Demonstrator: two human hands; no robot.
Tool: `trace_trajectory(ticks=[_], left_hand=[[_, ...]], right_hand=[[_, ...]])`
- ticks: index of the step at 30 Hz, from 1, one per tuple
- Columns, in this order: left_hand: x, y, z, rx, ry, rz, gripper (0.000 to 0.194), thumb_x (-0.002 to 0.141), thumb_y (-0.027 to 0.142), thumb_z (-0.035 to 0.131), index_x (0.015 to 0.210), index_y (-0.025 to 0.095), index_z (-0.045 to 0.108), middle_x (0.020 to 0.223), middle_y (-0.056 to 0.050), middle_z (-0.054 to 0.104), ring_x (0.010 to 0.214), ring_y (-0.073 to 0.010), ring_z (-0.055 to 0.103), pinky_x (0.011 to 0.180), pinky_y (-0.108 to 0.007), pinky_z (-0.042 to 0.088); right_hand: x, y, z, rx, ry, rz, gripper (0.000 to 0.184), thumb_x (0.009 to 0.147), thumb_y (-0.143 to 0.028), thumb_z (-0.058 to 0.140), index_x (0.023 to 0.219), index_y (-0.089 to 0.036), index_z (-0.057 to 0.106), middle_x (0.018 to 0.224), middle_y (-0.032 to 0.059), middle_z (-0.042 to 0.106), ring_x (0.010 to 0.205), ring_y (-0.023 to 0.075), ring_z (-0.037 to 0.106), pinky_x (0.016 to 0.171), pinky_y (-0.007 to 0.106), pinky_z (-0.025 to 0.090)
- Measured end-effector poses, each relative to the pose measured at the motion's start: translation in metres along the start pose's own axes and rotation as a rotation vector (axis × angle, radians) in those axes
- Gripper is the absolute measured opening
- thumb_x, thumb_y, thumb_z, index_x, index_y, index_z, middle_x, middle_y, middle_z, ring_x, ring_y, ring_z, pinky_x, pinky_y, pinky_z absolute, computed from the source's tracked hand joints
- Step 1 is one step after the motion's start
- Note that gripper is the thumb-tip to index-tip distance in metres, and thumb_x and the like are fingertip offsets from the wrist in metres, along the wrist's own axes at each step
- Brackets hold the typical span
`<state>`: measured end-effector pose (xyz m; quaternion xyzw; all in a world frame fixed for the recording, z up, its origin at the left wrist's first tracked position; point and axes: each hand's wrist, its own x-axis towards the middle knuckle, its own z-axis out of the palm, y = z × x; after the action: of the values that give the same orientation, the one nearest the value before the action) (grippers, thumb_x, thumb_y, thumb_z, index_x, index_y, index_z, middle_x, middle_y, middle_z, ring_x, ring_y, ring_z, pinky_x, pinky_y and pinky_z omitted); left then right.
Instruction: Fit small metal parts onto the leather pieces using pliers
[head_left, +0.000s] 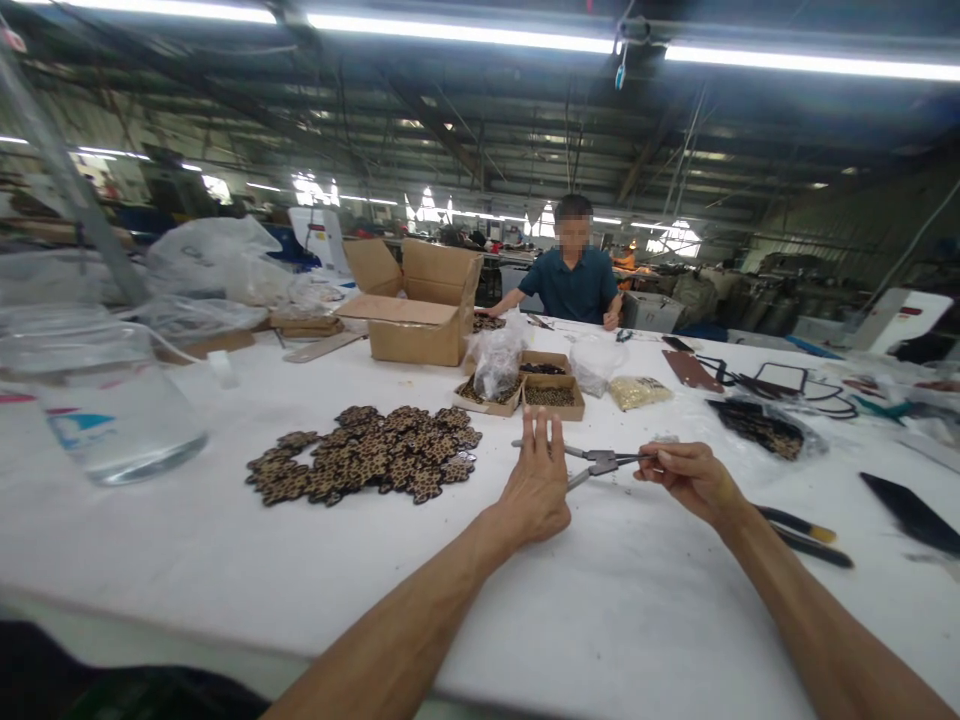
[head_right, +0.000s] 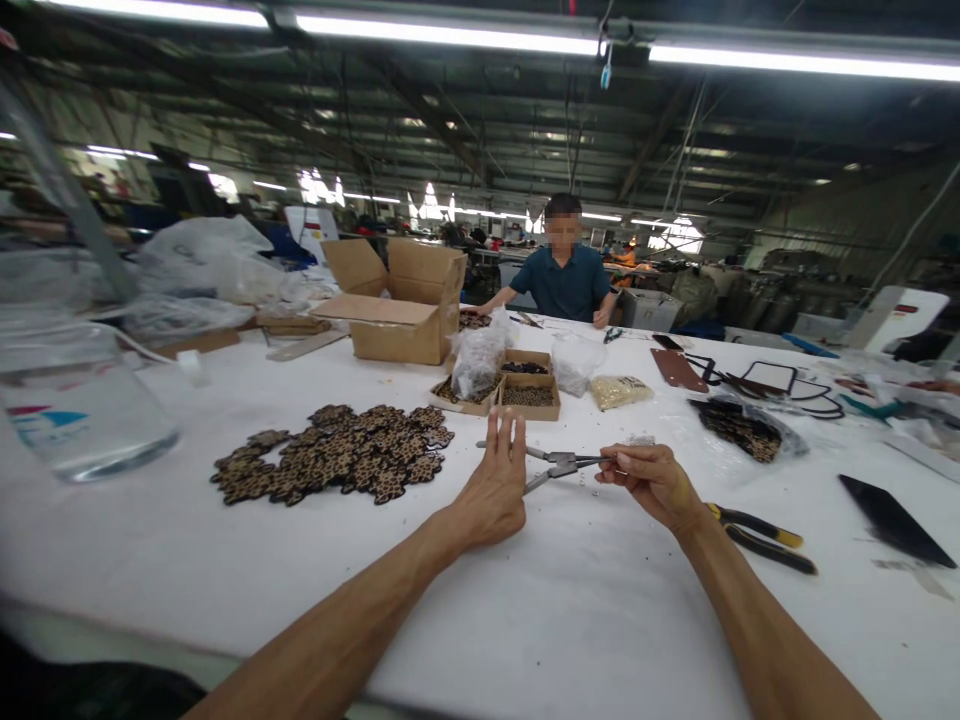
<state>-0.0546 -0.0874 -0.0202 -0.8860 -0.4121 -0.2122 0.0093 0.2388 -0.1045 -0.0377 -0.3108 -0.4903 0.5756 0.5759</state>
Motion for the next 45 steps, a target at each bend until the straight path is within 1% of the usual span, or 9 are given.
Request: trace_trajectory(ticks=[10,16,24,27,29,33,35,41,45], left_hand=[[0.000,0.000,0.002,-0.008,-0.023,0.013,0.125,0.055,0.012,0.052,0.155,0.006,-0.024,0.161,-0.022,-0.029,0.146,-0.0393,-0.033,0.121,-0.070,0.004],[0.001,0.001,0.001,-0.017,-0.009,0.004,0.123,0.054,0.012,0.054,0.157,0.004,-0.013,0.163,-0.025,-0.023,0.148,-0.0399,-0.031,0.122,-0.066,0.007],[0.000,0.006,-0.004,-0.043,-0.020,-0.113,0.103,0.063,0.023,0.061,0.153,-0.003,0.017,0.158,-0.029,0.023,0.155,-0.0413,-0.004,0.127,-0.058,0.008],[0.000,0.007,-0.001,-0.042,-0.053,-0.124,0.099,0.066,0.024,0.060,0.151,-0.006,0.020,0.152,-0.031,0.030,0.154,-0.0429,0.005,0.127,-0.059,0.003],[-0.001,0.007,0.002,-0.051,-0.047,-0.130,0.103,0.063,0.019,0.061,0.155,0.000,0.017,0.158,-0.029,0.023,0.154,-0.0452,-0.001,0.124,-0.064,0.002],[-0.002,0.007,0.004,-0.091,-0.016,-0.111,0.119,0.056,0.009,0.061,0.160,0.024,0.005,0.167,-0.018,-0.014,0.149,-0.0494,-0.025,0.115,-0.076,0.010],[-0.002,0.008,0.003,-0.093,-0.012,-0.095,0.123,0.055,0.007,0.060,0.160,0.027,0.000,0.165,-0.016,-0.026,0.147,-0.0484,-0.030,0.113,-0.077,0.011],[-0.004,0.011,0.005,-0.038,-0.028,-0.099,0.117,0.058,0.013,0.058,0.158,0.009,-0.002,0.164,-0.026,-0.021,0.147,-0.0450,-0.031,0.116,-0.074,0.006],[-0.005,0.014,0.010,0.042,0.012,-0.138,0.092,0.063,0.017,0.056,0.147,-0.005,0.025,0.160,-0.034,0.015,0.153,-0.0471,-0.010,0.120,-0.070,0.003]], right_hand=[[0.000,0.003,-0.004,0.019,0.008,0.024,0.029,0.073,-0.026,0.090,0.099,-0.016,0.083,0.088,0.0108,0.079,0.078,0.0246,0.073,0.091,0.053,0.059],[0.000,-0.001,0.000,0.037,0.010,0.000,0.027,0.073,-0.025,0.090,0.098,-0.017,0.083,0.086,0.0098,0.079,0.077,0.0242,0.073,0.091,0.054,0.059],[-0.003,0.005,0.008,0.018,-0.001,0.024,0.024,0.076,-0.024,0.088,0.097,-0.015,0.083,0.087,0.0101,0.079,0.082,0.0232,0.073,0.095,0.052,0.058],[-0.004,0.009,0.008,-0.006,0.002,0.045,0.025,0.075,-0.026,0.089,0.097,-0.015,0.083,0.089,0.0109,0.079,0.083,0.0242,0.073,0.094,0.052,0.058],[-0.005,0.009,0.009,-0.011,0.002,0.052,0.026,0.074,-0.026,0.090,0.097,-0.015,0.083,0.088,0.0110,0.079,0.082,0.0242,0.073,0.094,0.052,0.058],[-0.005,0.003,0.015,-0.010,0.012,0.046,0.027,0.073,-0.027,0.090,0.096,-0.014,0.083,0.086,0.0108,0.078,0.079,0.0236,0.072,0.090,0.051,0.060],[-0.004,-0.001,0.016,-0.004,0.009,0.032,0.026,0.072,-0.027,0.091,0.094,-0.014,0.084,0.083,0.0092,0.077,0.074,0.0213,0.070,0.086,0.050,0.061],[-0.002,-0.005,0.015,0.010,0.015,0.023,0.024,0.072,-0.025,0.090,0.093,-0.014,0.083,0.081,0.0064,0.073,0.068,0.0170,0.065,0.082,0.047,0.062],[-0.001,-0.001,0.014,0.008,0.039,0.018,0.027,0.072,-0.028,0.091,0.094,-0.015,0.083,0.083,0.0064,0.074,0.069,0.0194,0.069,0.085,0.051,0.061]])
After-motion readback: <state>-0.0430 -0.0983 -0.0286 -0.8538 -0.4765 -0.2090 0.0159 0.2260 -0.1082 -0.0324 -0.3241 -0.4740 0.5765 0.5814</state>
